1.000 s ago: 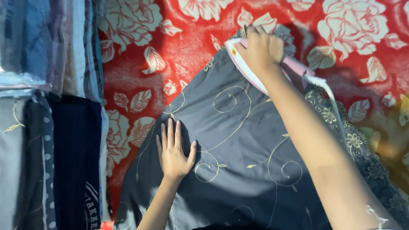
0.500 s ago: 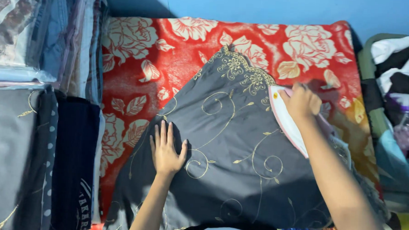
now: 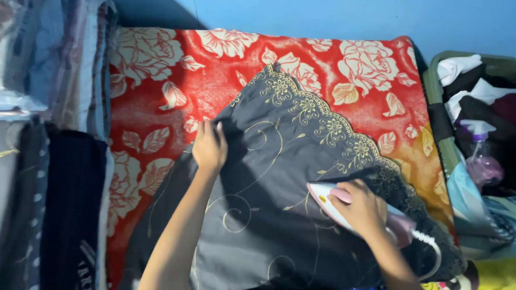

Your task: The person irons a dark gray fabric with gold embroidery on a red floral patterned surface. They use a spray bottle to moisten the fabric and a pink iron to smooth it out, repeatedly adjusting the fabric's position and flipping it over to iron different sections.

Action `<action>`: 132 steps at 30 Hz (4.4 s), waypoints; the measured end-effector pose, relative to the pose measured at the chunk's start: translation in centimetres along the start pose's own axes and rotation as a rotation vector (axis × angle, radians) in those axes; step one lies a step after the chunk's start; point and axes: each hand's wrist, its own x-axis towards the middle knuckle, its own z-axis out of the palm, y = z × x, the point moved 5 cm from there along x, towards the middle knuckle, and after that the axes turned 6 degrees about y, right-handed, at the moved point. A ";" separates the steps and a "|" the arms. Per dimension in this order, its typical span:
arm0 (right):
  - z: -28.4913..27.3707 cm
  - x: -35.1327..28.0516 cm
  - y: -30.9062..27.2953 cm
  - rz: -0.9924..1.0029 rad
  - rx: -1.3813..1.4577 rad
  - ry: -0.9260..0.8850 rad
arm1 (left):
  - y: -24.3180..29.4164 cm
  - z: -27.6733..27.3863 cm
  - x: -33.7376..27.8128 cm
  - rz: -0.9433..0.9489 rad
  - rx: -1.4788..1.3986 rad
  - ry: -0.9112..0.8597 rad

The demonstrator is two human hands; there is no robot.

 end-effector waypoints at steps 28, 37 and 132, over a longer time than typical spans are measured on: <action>0.5 9.9 -14.4 -0.361 0.053 0.214 | 6.8 8.4 10.0 -0.192 -0.412 -0.347; 1.6 11.8 -15.1 -0.368 -0.056 0.184 | 8.7 0.6 4.0 0.027 -0.506 -0.263; 4.9 17.0 -28.1 -0.740 -0.167 0.346 | -1.7 -9.8 -9.1 -0.147 0.159 -0.410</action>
